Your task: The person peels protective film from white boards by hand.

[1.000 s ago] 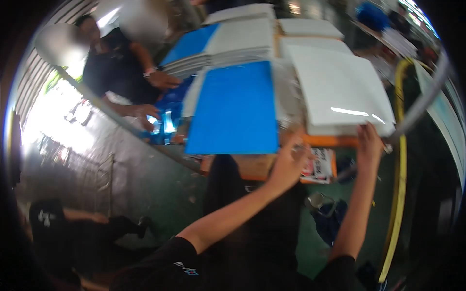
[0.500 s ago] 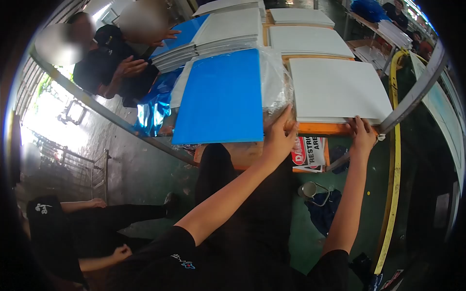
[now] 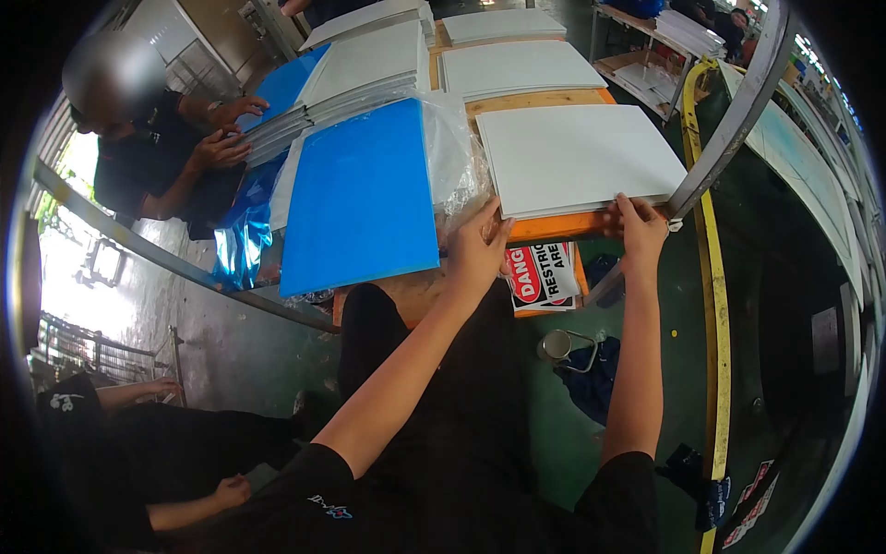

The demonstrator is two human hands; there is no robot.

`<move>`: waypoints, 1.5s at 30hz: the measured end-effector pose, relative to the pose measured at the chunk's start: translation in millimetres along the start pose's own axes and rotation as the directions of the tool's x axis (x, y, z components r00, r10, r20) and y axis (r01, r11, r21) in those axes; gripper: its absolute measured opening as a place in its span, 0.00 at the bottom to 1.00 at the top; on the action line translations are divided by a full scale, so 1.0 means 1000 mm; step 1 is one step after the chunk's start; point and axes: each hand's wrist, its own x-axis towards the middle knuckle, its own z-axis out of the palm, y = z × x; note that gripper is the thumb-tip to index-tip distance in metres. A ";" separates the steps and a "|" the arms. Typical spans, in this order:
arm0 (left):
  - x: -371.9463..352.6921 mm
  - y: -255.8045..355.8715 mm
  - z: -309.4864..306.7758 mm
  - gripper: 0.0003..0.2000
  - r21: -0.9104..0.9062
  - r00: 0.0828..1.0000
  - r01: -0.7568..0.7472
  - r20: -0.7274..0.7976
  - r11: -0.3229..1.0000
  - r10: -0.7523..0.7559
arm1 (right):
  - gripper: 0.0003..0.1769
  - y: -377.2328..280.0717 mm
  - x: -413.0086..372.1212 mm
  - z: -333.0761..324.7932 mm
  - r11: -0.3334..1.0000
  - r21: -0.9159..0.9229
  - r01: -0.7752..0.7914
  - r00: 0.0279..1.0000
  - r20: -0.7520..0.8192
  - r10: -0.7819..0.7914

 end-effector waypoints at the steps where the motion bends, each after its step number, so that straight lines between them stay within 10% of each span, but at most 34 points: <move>1: -0.001 0.003 -0.001 0.20 0.009 1.000 0.013 0.013 1.000 -0.013 | 0.11 0.002 0.002 -0.003 0.998 -0.067 0.015 1.000 0.002 -0.015; 11: 0.000 0.002 0.002 0.15 0.006 1.000 0.027 -0.013 1.000 -0.027 | 0.13 0.011 0.008 -0.012 0.872 -0.469 0.143 0.990 0.069 -0.126; 13: 0.010 -0.021 0.028 0.09 -0.166 0.997 0.023 -0.068 0.986 -0.035 | 0.15 0.035 0.029 -0.024 0.639 -0.669 0.380 0.910 0.146 -0.388; 18: 0.020 -0.045 0.027 0.02 0.143 0.974 -0.188 -0.103 0.972 0.203 | 0.14 0.051 0.019 -0.018 0.554 -0.615 0.560 0.795 0.211 -0.569; 20: 0.007 -0.010 0.000 0.02 -0.055 0.998 -0.002 -0.066 0.998 -0.001 | 0.16 0.057 0.012 -0.021 0.371 -0.679 0.633 0.713 0.325 -0.622; 23: 0.019 -0.037 0.029 0.04 -0.104 0.980 -0.109 -0.180 0.989 0.089 | 0.15 0.050 -0.008 -0.009 0.309 -0.717 0.625 0.683 0.310 -0.661; 31: 0.014 -0.034 0.026 0.06 0.121 0.985 -0.096 -0.131 0.988 0.112 | 0.19 0.064 -0.024 -0.007 0.182 -0.781 0.597 0.623 0.308 -0.719; 37: 0.000 -0.003 -0.003 0.07 -0.127 0.997 0.018 -0.074 0.992 -0.028 | 0.21 0.077 -0.057 0.007 0.402 -0.726 0.558 0.746 0.226 -0.627; 40: 0.009 -0.028 0.017 0.05 -0.044 0.988 -0.078 -0.136 0.996 0.071 | 0.22 0.095 -0.085 0.013 0.328 -0.673 0.663 0.622 0.252 -0.741; 42: 0.010 -0.030 0.018 0.11 0.017 0.996 -0.043 -0.081 0.999 0.045 | 0.22 0.120 -0.128 0.027 0.691 -0.464 0.555 0.812 0.119 -0.572; 45: -0.003 -0.030 0.022 0.23 0.346 0.884 -0.261 -0.289 0.901 0.367 | 0.22 0.155 -0.212 0.047 0.785 -0.455 0.419 0.871 0.446 -0.206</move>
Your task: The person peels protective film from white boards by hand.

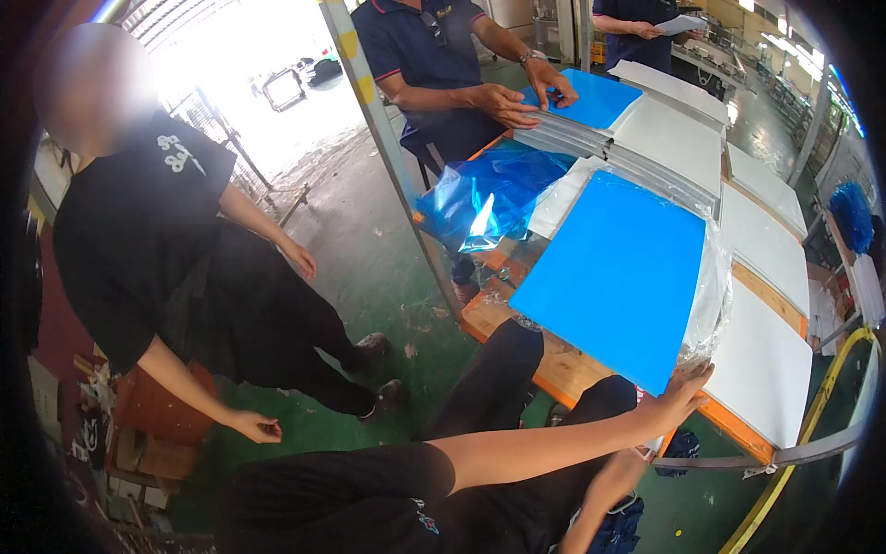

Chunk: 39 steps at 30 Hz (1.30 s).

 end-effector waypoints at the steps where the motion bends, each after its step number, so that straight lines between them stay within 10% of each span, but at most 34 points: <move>1: -0.005 0.000 -0.002 0.26 0.135 0.974 -0.147 -0.153 0.980 0.168 | 0.22 -0.015 -0.017 0.015 0.995 0.069 -0.067 0.972 0.232 0.049; 4: -0.013 0.043 -0.061 0.28 -0.170 0.899 0.187 0.426 0.968 -0.099 | 0.24 -0.017 -0.026 0.017 0.879 -0.344 0.330 0.907 0.373 -0.194; 7: -0.064 0.024 -0.079 0.22 -0.317 0.902 -0.054 0.392 0.947 0.182 | 0.26 -0.016 -0.008 0.007 0.991 -0.069 0.119 0.903 0.422 -0.079; 9: -0.069 0.001 -0.131 0.16 -0.143 0.643 0.080 0.764 0.987 0.058 | 0.24 -0.001 0.001 0.006 0.977 -0.125 0.171 0.895 0.434 -0.102; 11: -0.084 -0.028 -0.172 0.13 0.017 0.715 0.194 0.682 0.981 -0.153 | 0.22 0.012 0.001 0.009 0.961 -0.177 0.214 0.887 0.448 -0.115; 13: -0.077 -0.045 -0.224 0.15 0.228 0.584 0.504 0.621 0.833 -0.523 | 0.18 -0.002 0.000 0.013 0.968 -0.147 0.204 0.925 0.352 -0.142; 14: -0.090 -0.076 -0.236 0.12 0.155 0.826 0.353 0.411 0.923 -0.385 | 0.18 -0.005 0.002 0.016 0.961 -0.081 0.263 0.925 0.304 -0.228; 17: -0.080 -0.127 -0.271 0.13 0.302 0.940 0.192 0.217 0.934 -0.263 | 0.20 -0.009 0.003 0.025 0.957 -0.127 0.260 0.938 0.268 -0.219; 24: -0.110 -0.240 -0.235 0.46 0.568 0.798 0.331 0.258 0.754 -0.545 | 0.37 0.017 0.043 0.069 0.904 -0.394 0.164 0.941 0.338 -0.023; 28: -0.065 -0.252 -0.219 0.53 0.623 0.535 0.438 0.399 0.648 -0.745 | 0.48 0.020 0.105 0.097 0.836 -0.548 -0.017 0.858 0.422 0.294; 33: -0.063 -0.263 -0.200 0.52 0.644 0.569 0.433 0.348 0.631 -0.746 | 0.56 0.005 0.144 0.111 0.678 -0.718 -0.157 0.678 0.421 0.603; 39: -0.067 -0.262 -0.200 0.51 0.665 0.557 0.462 0.298 0.587 -0.775 | 0.55 0.070 0.161 0.162 0.677 -0.736 -0.026 0.757 0.428 0.494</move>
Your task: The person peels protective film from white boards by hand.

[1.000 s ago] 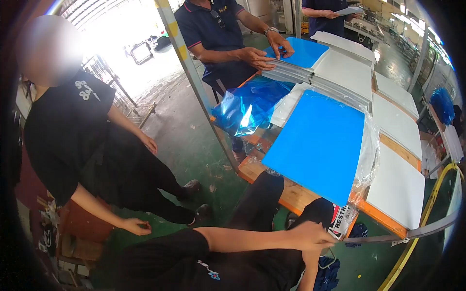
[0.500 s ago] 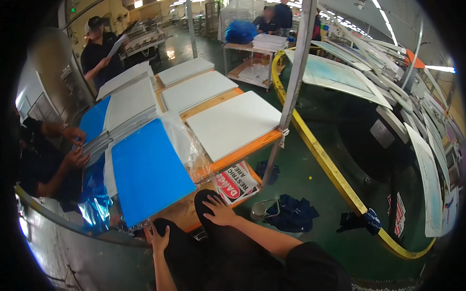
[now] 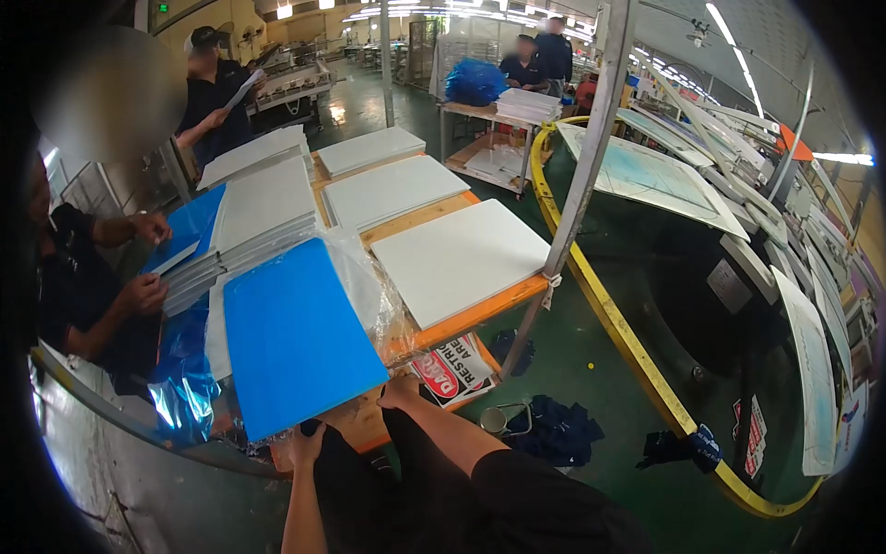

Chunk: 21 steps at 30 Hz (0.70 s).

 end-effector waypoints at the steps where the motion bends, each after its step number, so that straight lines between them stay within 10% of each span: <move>1: 0.000 -0.002 0.001 0.50 0.000 1.000 -0.001 -0.007 1.000 0.001 | 0.54 -0.006 -0.011 -0.010 0.999 0.029 -0.014 1.000 -0.019 0.014; 10: 0.009 -0.014 0.005 0.45 -0.006 0.989 0.087 0.123 0.996 -0.086 | 0.46 -0.014 -0.028 -0.016 0.990 0.137 -0.021 0.994 -0.102 0.036; 16: -0.002 -0.004 0.017 0.34 0.171 0.974 -0.056 -0.208 0.984 0.091 | 0.34 -0.002 -0.011 0.006 0.995 0.084 0.054 0.965 -0.259 -0.031; 21: -0.045 0.038 -0.032 0.20 0.025 0.987 -0.084 -0.135 0.996 0.087 | 0.19 0.016 0.006 0.025 0.957 -0.010 0.290 0.849 -0.458 -0.262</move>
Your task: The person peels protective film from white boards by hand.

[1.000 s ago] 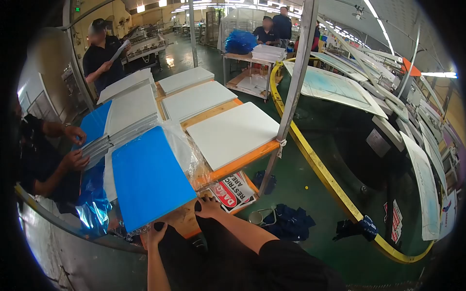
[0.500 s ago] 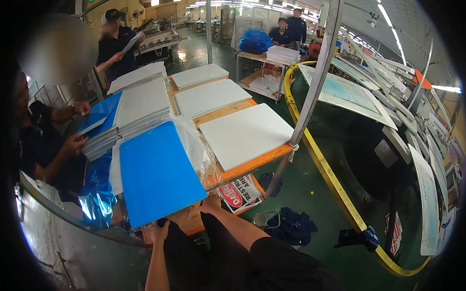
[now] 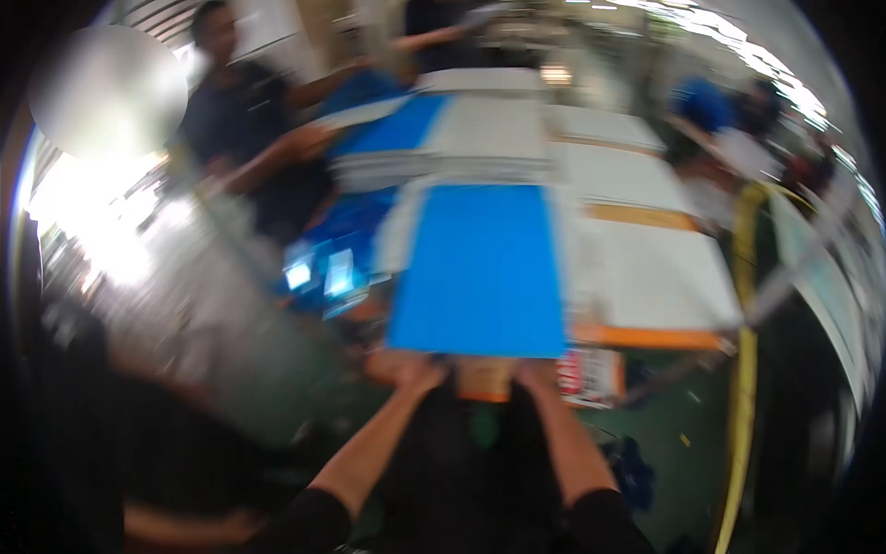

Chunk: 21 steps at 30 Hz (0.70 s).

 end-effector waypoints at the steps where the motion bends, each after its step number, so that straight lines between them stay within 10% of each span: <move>1: 0.014 -0.021 0.021 0.19 -0.013 0.995 -0.090 0.040 0.996 0.090 | 0.20 -0.008 -0.005 -0.014 0.999 -0.036 -0.034 0.993 0.111 0.038; 13: 0.018 -0.036 0.039 0.36 -0.019 0.984 0.160 0.087 0.987 -0.158 | 0.28 -0.030 -0.006 -0.039 0.971 -0.194 -0.139 0.969 0.175 0.174; 19: -0.040 0.005 0.019 0.37 0.452 0.907 0.229 0.222 0.862 -0.357 | 0.33 0.017 0.012 0.000 0.973 -0.223 -0.062 0.992 0.090 0.084; 21: -0.075 -0.019 0.021 0.37 0.506 0.887 -0.143 0.446 0.850 -0.116 | 0.35 0.010 0.010 -0.005 0.983 -0.159 -0.093 0.986 0.120 0.113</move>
